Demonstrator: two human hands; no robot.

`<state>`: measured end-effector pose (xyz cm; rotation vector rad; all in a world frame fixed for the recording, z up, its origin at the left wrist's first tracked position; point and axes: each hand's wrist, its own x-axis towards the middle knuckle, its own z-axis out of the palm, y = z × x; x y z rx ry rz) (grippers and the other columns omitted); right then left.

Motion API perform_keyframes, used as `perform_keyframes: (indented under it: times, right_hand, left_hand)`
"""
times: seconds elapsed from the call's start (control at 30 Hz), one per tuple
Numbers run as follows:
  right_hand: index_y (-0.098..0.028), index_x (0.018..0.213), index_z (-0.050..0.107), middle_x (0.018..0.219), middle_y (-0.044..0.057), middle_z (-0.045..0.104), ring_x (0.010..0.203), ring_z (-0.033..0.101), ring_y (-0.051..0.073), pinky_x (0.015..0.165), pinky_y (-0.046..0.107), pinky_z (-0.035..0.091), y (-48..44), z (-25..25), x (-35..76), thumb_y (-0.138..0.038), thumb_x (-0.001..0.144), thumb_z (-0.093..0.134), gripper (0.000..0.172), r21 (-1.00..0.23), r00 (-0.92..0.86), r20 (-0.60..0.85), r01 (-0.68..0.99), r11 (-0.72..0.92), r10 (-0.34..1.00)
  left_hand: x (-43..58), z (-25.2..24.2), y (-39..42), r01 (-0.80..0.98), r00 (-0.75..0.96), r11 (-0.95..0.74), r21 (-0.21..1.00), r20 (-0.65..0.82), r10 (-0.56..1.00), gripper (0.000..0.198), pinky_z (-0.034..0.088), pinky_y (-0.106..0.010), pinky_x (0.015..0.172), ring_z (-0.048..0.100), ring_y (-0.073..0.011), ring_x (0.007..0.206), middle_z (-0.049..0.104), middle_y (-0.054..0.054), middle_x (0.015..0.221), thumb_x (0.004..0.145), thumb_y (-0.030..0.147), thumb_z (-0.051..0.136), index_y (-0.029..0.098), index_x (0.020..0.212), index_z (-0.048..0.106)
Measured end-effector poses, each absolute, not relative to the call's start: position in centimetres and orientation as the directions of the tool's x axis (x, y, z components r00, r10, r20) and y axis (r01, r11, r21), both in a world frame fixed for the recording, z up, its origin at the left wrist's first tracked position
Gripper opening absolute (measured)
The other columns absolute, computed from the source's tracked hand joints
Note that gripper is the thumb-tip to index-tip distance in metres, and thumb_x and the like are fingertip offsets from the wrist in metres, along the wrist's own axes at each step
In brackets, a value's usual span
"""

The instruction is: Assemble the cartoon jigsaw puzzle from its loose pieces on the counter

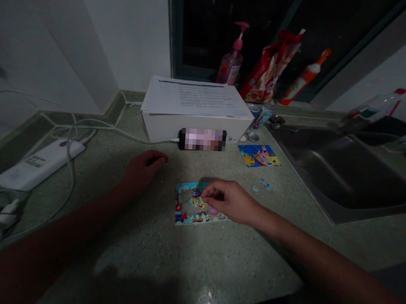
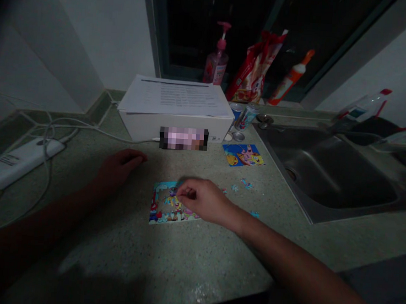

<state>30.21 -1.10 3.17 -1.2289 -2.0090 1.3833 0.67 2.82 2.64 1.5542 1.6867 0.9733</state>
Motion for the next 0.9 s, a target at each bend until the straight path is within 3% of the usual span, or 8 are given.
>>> perform_keyframes:
  times: [0.9]
  right_hand:
    - [-0.022, 0.094, 0.078, 0.083, -0.001, 0.079, 0.072, 0.070, 0.015, 0.071, 0.029, 0.049, -2.3, 2.9, 29.2, -0.012, 0.097, 0.073, 0.012, -0.798, -0.603, -0.065, 0.510, 0.322, 0.795]
  left_hand:
    - [0.6, 2.4, 2.8, 0.526, -0.102, 0.030, 0.850, 0.028, 0.994, 0.025, 0.059, -0.046, 0.104, 0.078, -0.0300, 0.106, 0.086, -0.006, 0.106, 0.087, 0.045, 0.064, 0.027, 0.095, 0.080]
